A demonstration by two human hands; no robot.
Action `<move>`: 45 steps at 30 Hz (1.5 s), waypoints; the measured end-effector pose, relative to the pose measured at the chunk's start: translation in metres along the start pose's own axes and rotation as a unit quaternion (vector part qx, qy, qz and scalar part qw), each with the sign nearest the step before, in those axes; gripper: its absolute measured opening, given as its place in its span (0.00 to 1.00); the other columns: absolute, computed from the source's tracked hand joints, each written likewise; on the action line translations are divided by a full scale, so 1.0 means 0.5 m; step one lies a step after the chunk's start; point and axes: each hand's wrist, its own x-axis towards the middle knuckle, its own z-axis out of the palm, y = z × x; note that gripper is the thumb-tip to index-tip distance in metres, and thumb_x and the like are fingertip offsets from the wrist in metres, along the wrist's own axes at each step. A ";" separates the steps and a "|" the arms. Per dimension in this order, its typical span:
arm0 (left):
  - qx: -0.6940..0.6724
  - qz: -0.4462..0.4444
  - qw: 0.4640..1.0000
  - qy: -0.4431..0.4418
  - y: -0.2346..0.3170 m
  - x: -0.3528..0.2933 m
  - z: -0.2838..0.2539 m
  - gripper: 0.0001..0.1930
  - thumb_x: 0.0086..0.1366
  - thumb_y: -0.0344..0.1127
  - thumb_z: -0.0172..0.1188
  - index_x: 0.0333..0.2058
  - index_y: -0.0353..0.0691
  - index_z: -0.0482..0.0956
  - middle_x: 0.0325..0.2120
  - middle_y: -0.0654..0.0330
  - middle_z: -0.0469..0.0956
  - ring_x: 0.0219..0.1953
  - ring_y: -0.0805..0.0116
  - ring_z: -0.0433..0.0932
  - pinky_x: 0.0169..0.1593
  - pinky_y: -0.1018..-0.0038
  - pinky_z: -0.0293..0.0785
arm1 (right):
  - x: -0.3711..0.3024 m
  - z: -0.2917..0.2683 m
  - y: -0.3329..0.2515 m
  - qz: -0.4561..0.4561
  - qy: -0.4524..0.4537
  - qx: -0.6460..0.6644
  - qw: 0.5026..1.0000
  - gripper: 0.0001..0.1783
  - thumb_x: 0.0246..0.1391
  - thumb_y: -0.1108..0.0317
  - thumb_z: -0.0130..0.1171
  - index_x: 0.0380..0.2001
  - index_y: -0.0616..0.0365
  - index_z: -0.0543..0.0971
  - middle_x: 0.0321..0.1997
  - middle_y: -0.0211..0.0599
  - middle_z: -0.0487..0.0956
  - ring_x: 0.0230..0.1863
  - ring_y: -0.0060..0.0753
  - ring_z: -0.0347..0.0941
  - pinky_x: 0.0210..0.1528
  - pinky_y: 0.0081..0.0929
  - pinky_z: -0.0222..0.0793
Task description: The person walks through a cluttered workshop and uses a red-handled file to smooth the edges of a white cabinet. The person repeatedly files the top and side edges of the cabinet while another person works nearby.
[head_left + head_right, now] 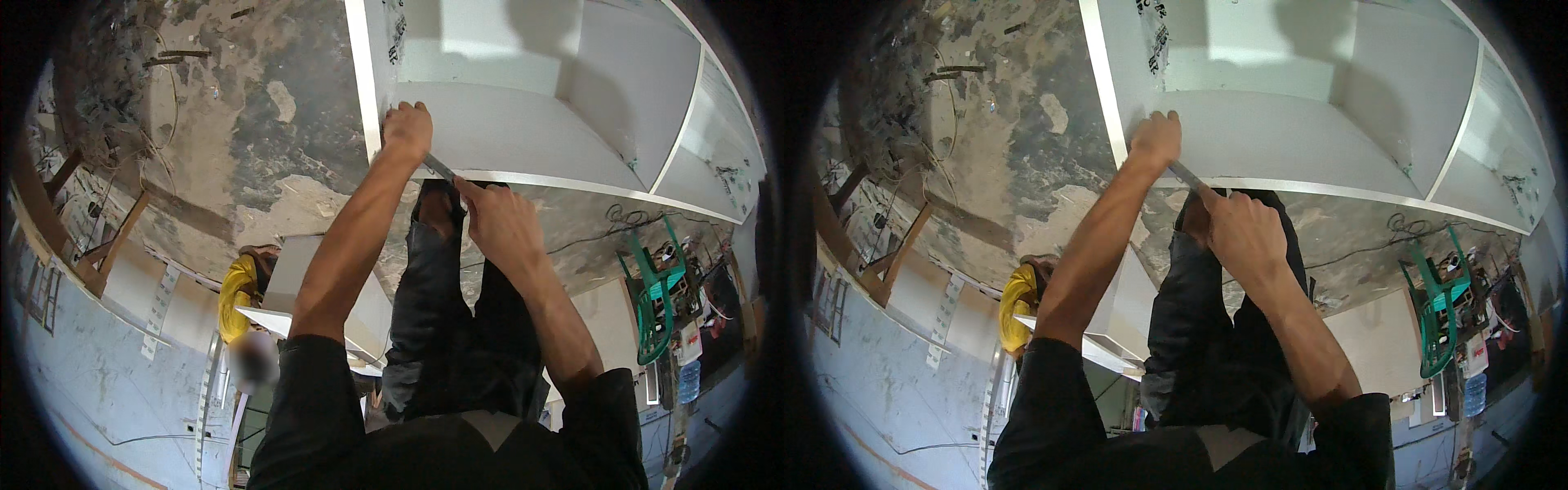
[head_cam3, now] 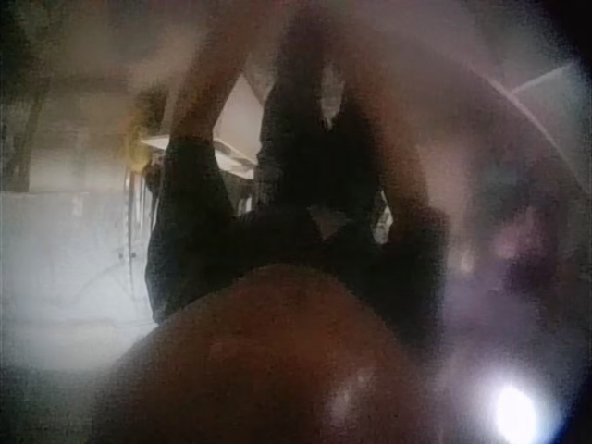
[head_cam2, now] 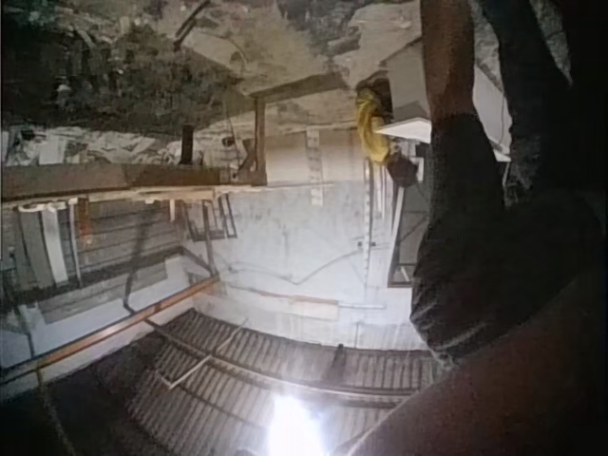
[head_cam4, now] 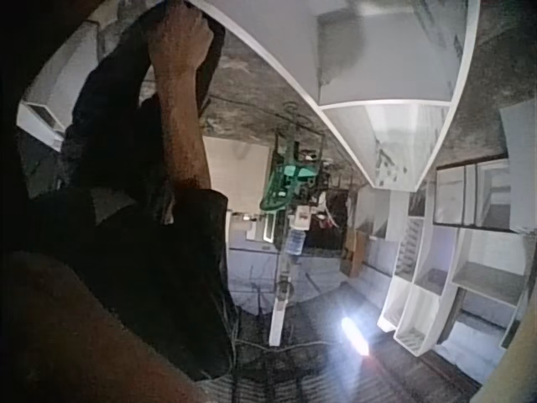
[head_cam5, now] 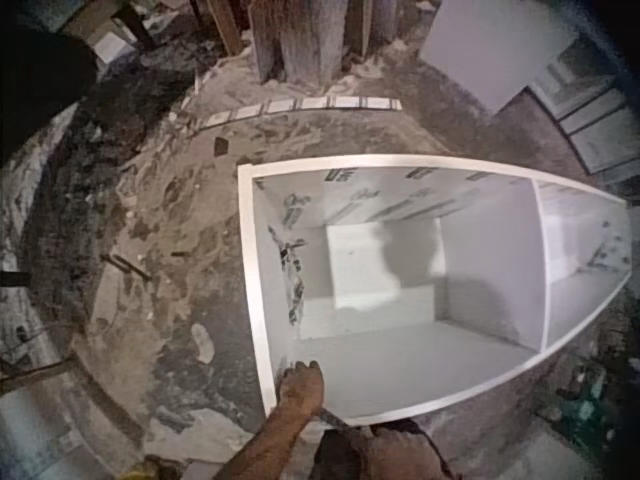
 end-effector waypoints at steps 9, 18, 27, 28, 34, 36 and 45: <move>-0.066 -0.018 0.998 -0.006 0.005 0.064 0.029 0.24 0.59 0.33 0.58 0.54 0.30 0.70 0.51 0.41 0.72 0.55 0.39 0.72 0.55 0.51 0.76 | 0.048 0.008 0.077 -0.027 0.021 -0.022 0.999 0.17 0.58 0.67 0.54 0.51 0.46 0.81 0.27 0.50 0.81 0.31 0.54 0.80 0.33 0.48 0.75; -0.110 -0.002 0.992 0.053 0.044 0.026 0.037 0.23 0.55 0.34 0.61 0.49 0.29 0.74 0.47 0.41 0.75 0.52 0.39 0.74 0.53 0.55 0.78 | 0.023 0.008 0.135 -0.014 0.032 -0.014 0.999 0.18 0.59 0.69 0.55 0.51 0.45 0.81 0.30 0.46 0.81 0.34 0.53 0.79 0.37 0.48 0.73; -0.106 0.025 0.990 0.084 0.048 -0.004 0.035 0.24 0.52 0.33 0.65 0.48 0.30 0.75 0.46 0.41 0.75 0.49 0.42 0.76 0.50 0.57 0.78 | -0.005 0.002 0.135 -0.032 0.046 -0.049 0.997 0.19 0.59 0.66 0.54 0.53 0.41 0.80 0.28 0.47 0.81 0.34 0.53 0.79 0.35 0.47 0.75; -0.112 0.015 0.990 0.081 0.055 0.008 0.036 0.25 0.52 0.33 0.66 0.48 0.30 0.75 0.46 0.41 0.75 0.49 0.41 0.76 0.50 0.57 0.78 | 0.000 0.000 0.148 -0.031 0.033 -0.054 0.998 0.19 0.59 0.66 0.54 0.53 0.42 0.80 0.29 0.47 0.81 0.34 0.53 0.79 0.35 0.47 0.74; -0.114 0.008 0.990 0.077 0.070 0.019 0.027 0.27 0.51 0.35 0.67 0.50 0.30 0.74 0.47 0.42 0.74 0.50 0.42 0.75 0.50 0.59 0.79 | 0.012 -0.028 0.151 -0.011 0.004 -0.042 0.999 0.16 0.59 0.67 0.54 0.50 0.43 0.82 0.31 0.47 0.82 0.34 0.52 0.80 0.36 0.47 0.75; -0.118 0.016 0.990 0.081 0.068 -0.001 0.021 0.27 0.52 0.35 0.65 0.50 0.30 0.73 0.46 0.41 0.74 0.49 0.41 0.75 0.51 0.57 0.77 | -0.013 -0.028 0.139 0.003 -0.002 -0.025 1.000 0.16 0.59 0.67 0.54 0.50 0.44 0.82 0.31 0.48 0.82 0.34 0.53 0.80 0.36 0.47 0.75; -0.120 0.010 0.990 0.070 0.082 0.004 0.029 0.29 0.53 0.38 0.63 0.52 0.28 0.70 0.46 0.38 0.74 0.47 0.38 0.76 0.53 0.55 0.74 | -0.022 -0.027 0.152 -0.023 0.030 -0.007 0.999 0.16 0.59 0.67 0.53 0.49 0.45 0.82 0.34 0.47 0.83 0.35 0.54 0.79 0.38 0.48 0.75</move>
